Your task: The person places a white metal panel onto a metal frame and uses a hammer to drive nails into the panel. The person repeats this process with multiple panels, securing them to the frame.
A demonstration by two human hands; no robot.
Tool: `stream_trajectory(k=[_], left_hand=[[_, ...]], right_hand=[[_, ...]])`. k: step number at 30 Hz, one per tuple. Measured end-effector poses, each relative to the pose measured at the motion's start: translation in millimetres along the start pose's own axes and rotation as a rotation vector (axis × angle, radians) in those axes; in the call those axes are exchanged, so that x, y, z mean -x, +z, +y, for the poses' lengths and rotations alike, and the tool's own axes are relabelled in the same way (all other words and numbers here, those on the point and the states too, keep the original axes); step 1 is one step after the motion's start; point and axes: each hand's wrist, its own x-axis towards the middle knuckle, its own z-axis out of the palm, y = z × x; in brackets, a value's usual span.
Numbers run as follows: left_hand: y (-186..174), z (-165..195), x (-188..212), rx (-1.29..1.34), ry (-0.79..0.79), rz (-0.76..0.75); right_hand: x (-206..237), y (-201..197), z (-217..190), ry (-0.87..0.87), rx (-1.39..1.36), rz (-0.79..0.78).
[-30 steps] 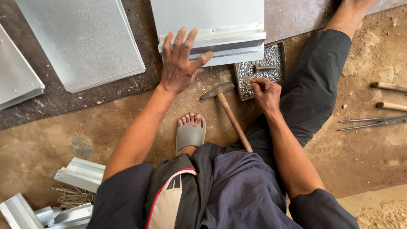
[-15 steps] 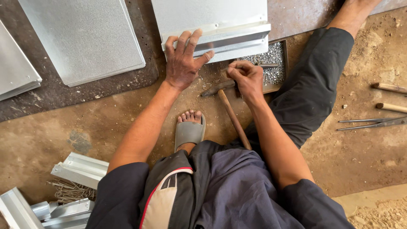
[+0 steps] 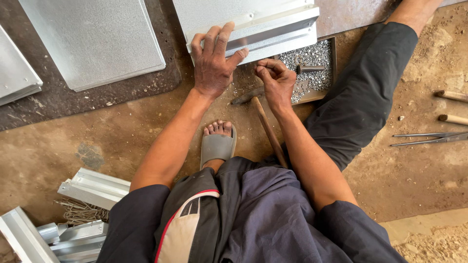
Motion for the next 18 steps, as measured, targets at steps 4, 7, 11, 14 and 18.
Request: stream_trajectory(k=[4,7,11,14,18], left_hand=[[-19,3,-19,0.035,-0.023,-0.021],[-45,1,-29,0.086,-0.035,-0.107],[-68,4,-43,0.197,-0.037,-0.106],[-68,5,-44,0.217,-0.042,-0.106],[-47,5,-31,0.171,-0.038,-0.081]], right_hand=[[-15,6,10,-0.179,0.219,0.098],[-30,9,17,-0.223,0.240,0.126],[-37,11,10,-0.227,0.115,0.074],[-28,9,-12,-0.181,0.105,0.053],[-10,-2,-40,0.009,-0.101,0.114]])
